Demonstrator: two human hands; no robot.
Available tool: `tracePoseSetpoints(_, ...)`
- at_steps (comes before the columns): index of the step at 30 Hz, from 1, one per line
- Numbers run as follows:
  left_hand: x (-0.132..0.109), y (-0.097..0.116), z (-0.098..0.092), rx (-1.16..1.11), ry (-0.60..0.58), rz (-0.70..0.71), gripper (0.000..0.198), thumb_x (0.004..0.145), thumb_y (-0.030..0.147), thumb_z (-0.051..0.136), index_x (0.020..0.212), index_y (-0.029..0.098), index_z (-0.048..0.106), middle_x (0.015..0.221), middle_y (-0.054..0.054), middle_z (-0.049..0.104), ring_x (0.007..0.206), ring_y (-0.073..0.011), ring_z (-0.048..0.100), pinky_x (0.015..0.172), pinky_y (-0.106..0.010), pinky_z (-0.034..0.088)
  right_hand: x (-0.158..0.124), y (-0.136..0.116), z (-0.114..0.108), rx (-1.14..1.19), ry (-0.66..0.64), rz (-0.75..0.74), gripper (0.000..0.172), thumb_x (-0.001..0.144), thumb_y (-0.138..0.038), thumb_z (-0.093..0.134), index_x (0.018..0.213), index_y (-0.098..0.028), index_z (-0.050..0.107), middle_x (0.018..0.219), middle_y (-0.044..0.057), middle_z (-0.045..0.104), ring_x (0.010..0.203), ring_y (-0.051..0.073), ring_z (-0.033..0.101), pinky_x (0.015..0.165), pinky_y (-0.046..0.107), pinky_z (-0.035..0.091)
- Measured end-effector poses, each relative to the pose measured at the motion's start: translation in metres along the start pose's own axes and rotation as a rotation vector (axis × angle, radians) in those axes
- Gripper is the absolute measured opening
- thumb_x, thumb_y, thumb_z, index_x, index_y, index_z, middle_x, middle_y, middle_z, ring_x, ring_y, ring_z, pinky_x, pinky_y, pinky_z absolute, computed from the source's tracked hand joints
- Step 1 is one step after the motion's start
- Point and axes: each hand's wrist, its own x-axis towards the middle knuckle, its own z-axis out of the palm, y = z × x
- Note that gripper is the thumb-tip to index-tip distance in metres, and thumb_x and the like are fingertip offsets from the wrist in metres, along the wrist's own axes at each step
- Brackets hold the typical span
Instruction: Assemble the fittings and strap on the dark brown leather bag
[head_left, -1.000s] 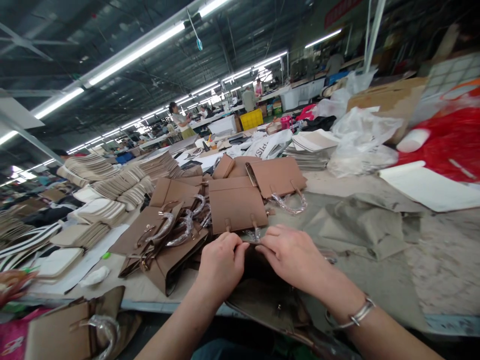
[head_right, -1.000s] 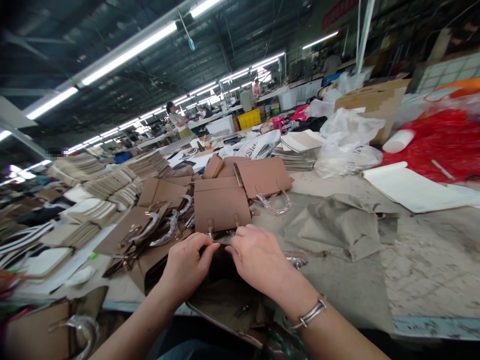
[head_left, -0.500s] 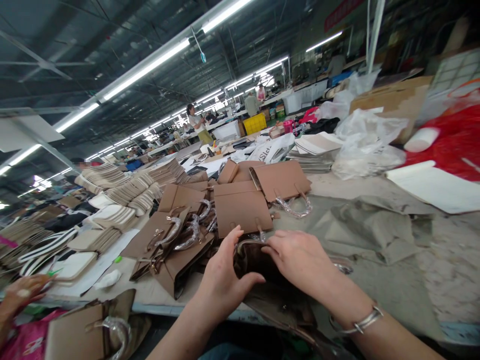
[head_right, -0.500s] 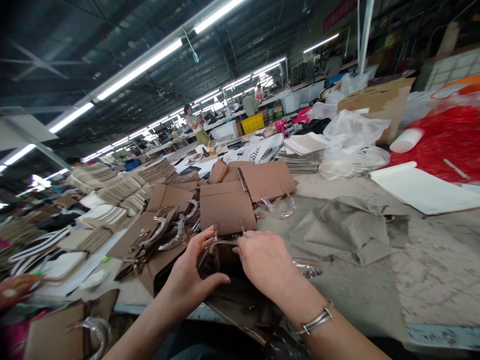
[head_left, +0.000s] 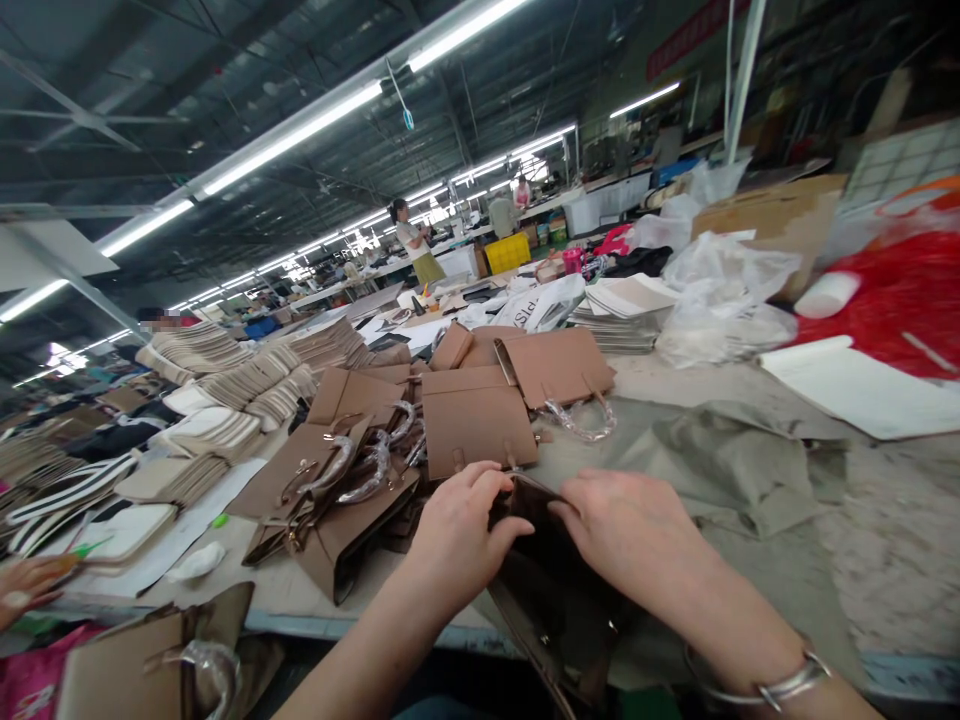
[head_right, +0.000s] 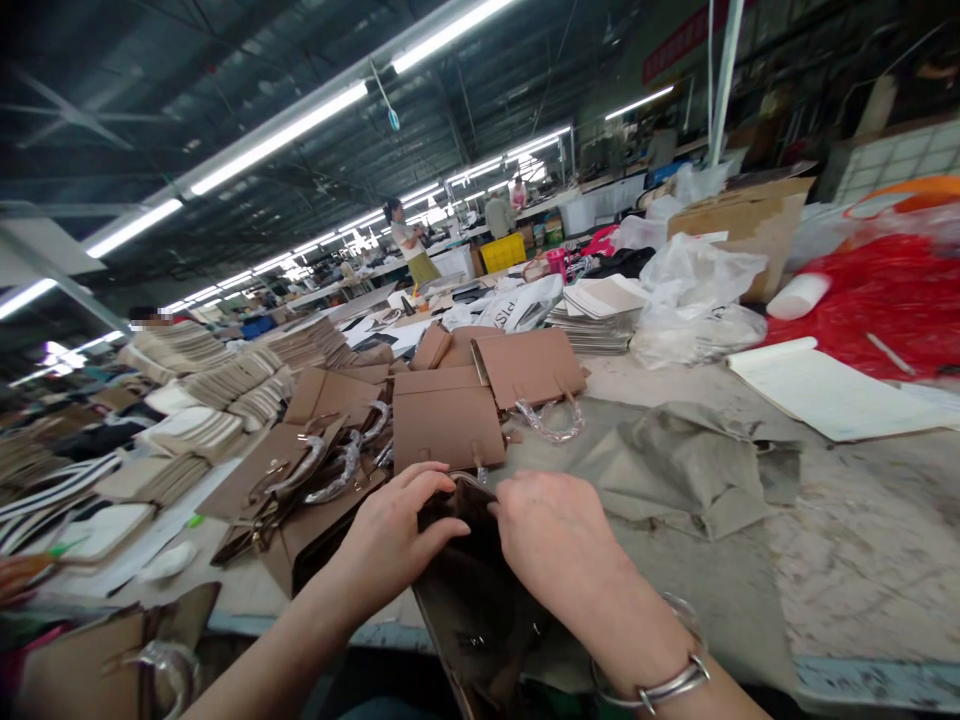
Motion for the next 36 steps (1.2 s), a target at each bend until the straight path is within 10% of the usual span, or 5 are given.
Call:
tracePoseSetpoints(18, 0.011, -0.021, 0.025, -0.238, 0.235, 0.08, 0.012, 0.086, 0.013, 0.062, 0.076, 0.019, 0.062, 0.097, -0.001, 0.071, 0.089, -0.0153, 0.067, 0.083, -0.027, 0.051, 0.002, 0.015, 0.005, 0.113, 0.0, -0.118, 0.028, 0.079, -0.051, 0.076, 0.09, -0.028, 0.065, 0.082, -0.003, 0.066, 0.074, 0.023, 0.064, 0.06, 0.033, 0.039)
tracePoseSetpoints(28, 0.014, -0.024, 0.031, -0.239, 0.285, 0.045, 0.015, 0.081, 0.01, 0.059, 0.069, 0.019, 0.056, 0.086, -0.002, 0.07, 0.081, -0.0164, 0.065, 0.078, -0.028, 0.05, 0.007, -0.015, 0.008, -0.001, 0.093, -0.053, 0.006, 0.094, -0.027, 0.062, 0.094, -0.022, 0.064, 0.083, 0.002, 0.067, 0.072, 0.023, 0.065, 0.06, 0.033, 0.039)
tracePoseSetpoints(36, 0.016, -0.025, 0.033, -0.252, 0.272, 0.014, 0.02, 0.079, 0.01, 0.06, 0.063, 0.018, 0.052, 0.084, -0.001, 0.069, 0.079, -0.0152, 0.064, 0.076, -0.027, 0.047, 0.015, -0.007, 0.017, -0.011, 0.124, -0.048, 0.022, 0.099, -0.03, 0.052, 0.082, -0.024, 0.065, 0.078, 0.001, 0.066, 0.069, 0.022, 0.064, 0.058, 0.032, 0.034)
